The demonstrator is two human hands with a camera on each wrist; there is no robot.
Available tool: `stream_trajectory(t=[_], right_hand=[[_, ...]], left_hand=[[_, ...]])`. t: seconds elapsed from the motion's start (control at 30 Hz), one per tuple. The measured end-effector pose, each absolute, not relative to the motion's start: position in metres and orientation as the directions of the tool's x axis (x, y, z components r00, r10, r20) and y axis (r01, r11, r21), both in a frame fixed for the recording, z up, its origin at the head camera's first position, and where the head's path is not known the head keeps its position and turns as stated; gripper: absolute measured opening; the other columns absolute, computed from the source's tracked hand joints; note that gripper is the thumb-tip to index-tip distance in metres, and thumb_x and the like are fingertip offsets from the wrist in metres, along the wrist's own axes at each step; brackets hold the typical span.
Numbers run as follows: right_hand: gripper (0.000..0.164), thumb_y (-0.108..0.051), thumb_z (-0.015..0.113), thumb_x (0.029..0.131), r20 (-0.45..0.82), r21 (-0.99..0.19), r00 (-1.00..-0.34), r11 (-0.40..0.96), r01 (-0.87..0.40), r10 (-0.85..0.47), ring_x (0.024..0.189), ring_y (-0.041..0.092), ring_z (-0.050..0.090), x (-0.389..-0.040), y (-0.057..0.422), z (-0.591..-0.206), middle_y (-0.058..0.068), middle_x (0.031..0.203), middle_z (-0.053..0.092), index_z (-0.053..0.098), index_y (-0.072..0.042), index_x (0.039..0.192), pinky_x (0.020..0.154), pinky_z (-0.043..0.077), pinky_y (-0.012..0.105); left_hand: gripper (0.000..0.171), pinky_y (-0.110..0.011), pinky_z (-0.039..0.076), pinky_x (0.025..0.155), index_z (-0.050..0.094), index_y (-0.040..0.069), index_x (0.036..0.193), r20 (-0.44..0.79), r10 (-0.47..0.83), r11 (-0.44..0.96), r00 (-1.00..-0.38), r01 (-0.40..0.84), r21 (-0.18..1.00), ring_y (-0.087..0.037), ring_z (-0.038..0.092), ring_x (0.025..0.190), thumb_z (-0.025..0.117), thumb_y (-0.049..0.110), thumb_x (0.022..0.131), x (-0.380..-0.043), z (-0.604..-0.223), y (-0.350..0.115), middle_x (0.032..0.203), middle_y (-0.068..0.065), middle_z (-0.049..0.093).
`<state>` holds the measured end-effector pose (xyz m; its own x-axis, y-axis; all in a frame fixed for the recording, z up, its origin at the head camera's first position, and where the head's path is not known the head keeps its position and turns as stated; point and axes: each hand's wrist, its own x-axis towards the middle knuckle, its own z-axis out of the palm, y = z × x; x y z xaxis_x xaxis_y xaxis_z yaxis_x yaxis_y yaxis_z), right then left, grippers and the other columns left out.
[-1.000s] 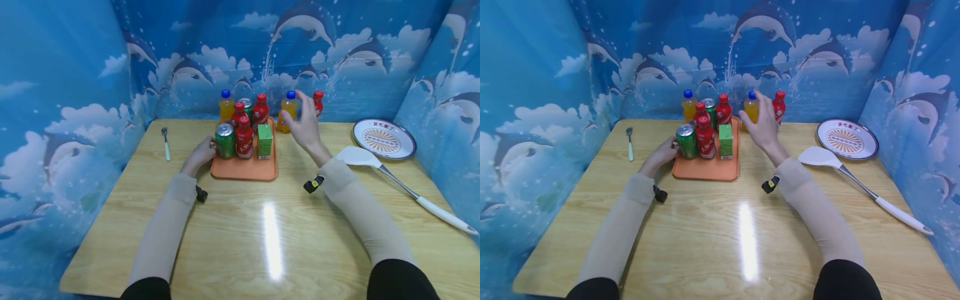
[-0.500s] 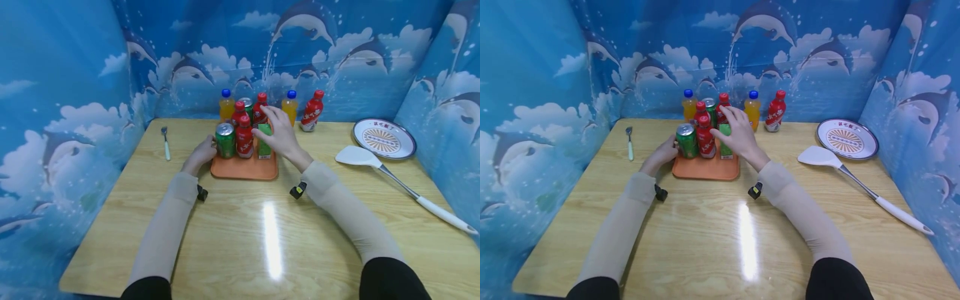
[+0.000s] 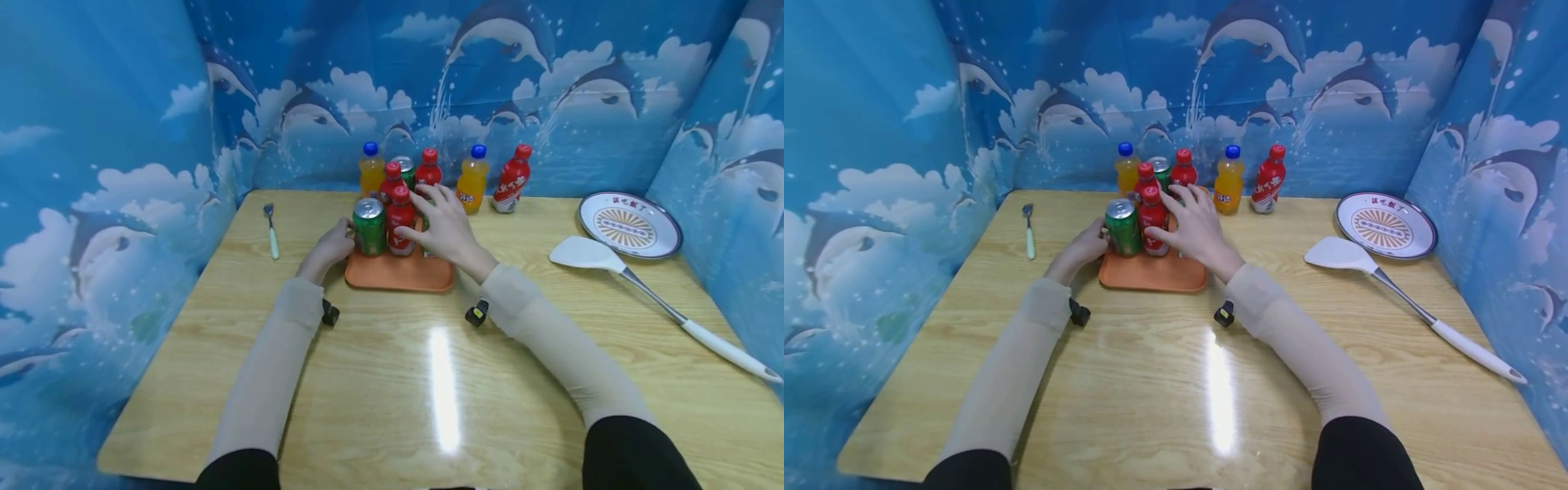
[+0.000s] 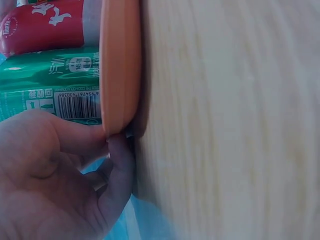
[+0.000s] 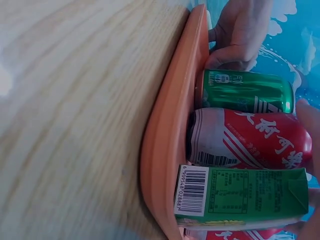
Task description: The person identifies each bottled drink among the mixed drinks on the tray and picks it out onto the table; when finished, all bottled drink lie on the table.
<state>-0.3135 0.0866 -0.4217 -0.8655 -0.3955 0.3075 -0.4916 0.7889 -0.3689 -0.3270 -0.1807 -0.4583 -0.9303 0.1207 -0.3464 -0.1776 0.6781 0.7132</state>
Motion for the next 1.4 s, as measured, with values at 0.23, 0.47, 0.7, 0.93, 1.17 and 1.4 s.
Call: stream_trajectory(t=[0.23, 0.47, 0.7, 0.93, 1.17, 1.4], right_hand=[[0.077, -0.059, 0.072, 0.094, 0.337, -0.366, -0.860, 0.788, -0.495, -0.384, 0.152, 0.040, 0.033, -0.316, 0.085, -0.426, 0.011, 0.162, 0.046, 0.053, -0.017, 0.155, 0.126, 0.025, 0.064], [0.073, -0.055, 0.079, 0.089, 0.374, -0.423, -0.863, 0.765, -0.485, -0.340, 0.151, 0.039, 0.039, -0.315, 0.084, -0.427, 0.010, 0.152, 0.060, 0.061, -0.016, 0.148, 0.124, 0.018, 0.075], [0.074, -0.051, 0.082, 0.088, 0.399, -0.463, -0.850, 0.724, -0.511, -0.345, 0.152, 0.034, 0.044, -0.312, 0.084, -0.427, 0.012, 0.151, 0.062, 0.061, -0.015, 0.148, 0.125, 0.010, 0.076], [0.070, -0.043, 0.082, 0.090, 0.427, -0.580, -0.850, 0.628, -0.519, -0.308, 0.142, 0.033, 0.048, -0.303, 0.084, -0.414, 0.011, 0.147, 0.065, 0.059, -0.013, 0.150, 0.126, 0.027, 0.062], [0.065, -0.030, 0.082, 0.092, 0.458, -0.694, -0.842, 0.478, -0.538, -0.283, 0.137, 0.028, 0.058, -0.289, 0.083, -0.396, 0.008, 0.149, 0.065, 0.059, -0.014, 0.150, 0.116, 0.046, 0.051], [0.061, -0.022, 0.081, 0.093, 0.466, -0.810, -0.855, 0.280, -0.516, -0.227, 0.121, 0.025, 0.067, -0.285, 0.085, -0.385, 0.007, 0.144, 0.068, 0.060, -0.018, 0.150, 0.107, 0.055, 0.048]], left_hand=[[0.044, -0.040, 0.048, 0.085, 0.037, 0.007, 0.146, -0.343, 0.132, 0.666, -0.930, -0.173, 0.726, -0.033, 0.055, 0.112, 0.040, 0.007, 0.102, -0.327, -0.459, -0.182, 0.147, -0.022, 0.051], [0.043, -0.040, 0.048, 0.086, 0.037, 0.006, 0.144, -0.329, 0.137, 0.674, -0.934, -0.156, 0.722, -0.034, 0.055, 0.113, 0.042, 0.010, 0.102, -0.328, -0.459, -0.181, 0.146, -0.022, 0.051], [0.044, -0.038, 0.046, 0.083, 0.037, 0.006, 0.144, -0.326, 0.135, 0.673, -0.936, -0.155, 0.724, -0.031, 0.053, 0.104, 0.040, 0.006, 0.100, -0.327, -0.460, -0.180, 0.137, -0.022, 0.053], [0.044, -0.038, 0.046, 0.082, 0.036, 0.007, 0.145, -0.339, 0.127, 0.667, -0.932, -0.173, 0.725, -0.030, 0.053, 0.102, 0.040, 0.007, 0.102, -0.325, -0.459, -0.179, 0.133, -0.021, 0.053], [0.045, -0.037, 0.046, 0.079, 0.036, 0.008, 0.145, -0.335, 0.131, 0.662, -0.933, -0.169, 0.731, -0.029, 0.053, 0.098, 0.041, 0.006, 0.101, -0.326, -0.460, -0.181, 0.137, -0.021, 0.052], [0.045, -0.038, 0.046, 0.080, 0.036, 0.008, 0.145, -0.330, 0.126, 0.660, -0.936, -0.169, 0.732, -0.030, 0.054, 0.100, 0.041, 0.006, 0.100, -0.326, -0.462, -0.182, 0.140, -0.021, 0.052]])
